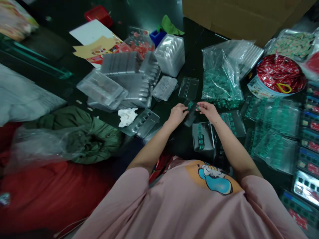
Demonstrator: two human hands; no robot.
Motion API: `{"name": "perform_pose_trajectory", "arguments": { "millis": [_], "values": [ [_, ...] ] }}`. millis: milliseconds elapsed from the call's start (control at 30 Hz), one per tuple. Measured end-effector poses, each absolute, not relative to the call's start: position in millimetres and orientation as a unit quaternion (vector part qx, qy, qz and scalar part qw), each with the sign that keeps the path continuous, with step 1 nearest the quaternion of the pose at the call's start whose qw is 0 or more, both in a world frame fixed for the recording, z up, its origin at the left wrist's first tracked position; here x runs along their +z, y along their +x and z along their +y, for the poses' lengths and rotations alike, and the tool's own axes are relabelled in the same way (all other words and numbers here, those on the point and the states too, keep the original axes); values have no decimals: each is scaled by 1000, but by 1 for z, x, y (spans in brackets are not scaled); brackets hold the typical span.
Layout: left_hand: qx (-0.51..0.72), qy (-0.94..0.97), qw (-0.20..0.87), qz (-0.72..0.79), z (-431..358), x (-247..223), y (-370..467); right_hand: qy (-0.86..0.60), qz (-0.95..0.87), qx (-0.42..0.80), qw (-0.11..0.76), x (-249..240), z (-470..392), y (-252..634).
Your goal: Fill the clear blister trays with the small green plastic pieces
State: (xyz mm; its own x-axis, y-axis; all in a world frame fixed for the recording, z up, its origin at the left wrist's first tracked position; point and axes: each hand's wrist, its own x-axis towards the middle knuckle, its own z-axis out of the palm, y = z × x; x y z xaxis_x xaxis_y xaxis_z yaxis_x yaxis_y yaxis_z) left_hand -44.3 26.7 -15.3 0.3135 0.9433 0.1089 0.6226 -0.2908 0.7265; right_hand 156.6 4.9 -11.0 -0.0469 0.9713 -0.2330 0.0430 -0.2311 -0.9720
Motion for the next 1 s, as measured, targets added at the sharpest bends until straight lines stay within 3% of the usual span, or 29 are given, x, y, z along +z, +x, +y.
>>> {"name": "perform_pose_trajectory", "arguments": {
  "millis": [100,267,600,1000],
  "values": [
    [348,695,380,501,19,-3,-42,-492,-417,626,438,-4,-3,145],
    [391,522,586,481,8,2,-37,-484,-414,630,445,2,-10,136],
    [345,380,747,423,7,12,-56,-460,-437,637,438,18,-12,120],
    [314,285,826,371,10,9,-68,-464,-452,590,481,16,-12,108]
  ]
}}
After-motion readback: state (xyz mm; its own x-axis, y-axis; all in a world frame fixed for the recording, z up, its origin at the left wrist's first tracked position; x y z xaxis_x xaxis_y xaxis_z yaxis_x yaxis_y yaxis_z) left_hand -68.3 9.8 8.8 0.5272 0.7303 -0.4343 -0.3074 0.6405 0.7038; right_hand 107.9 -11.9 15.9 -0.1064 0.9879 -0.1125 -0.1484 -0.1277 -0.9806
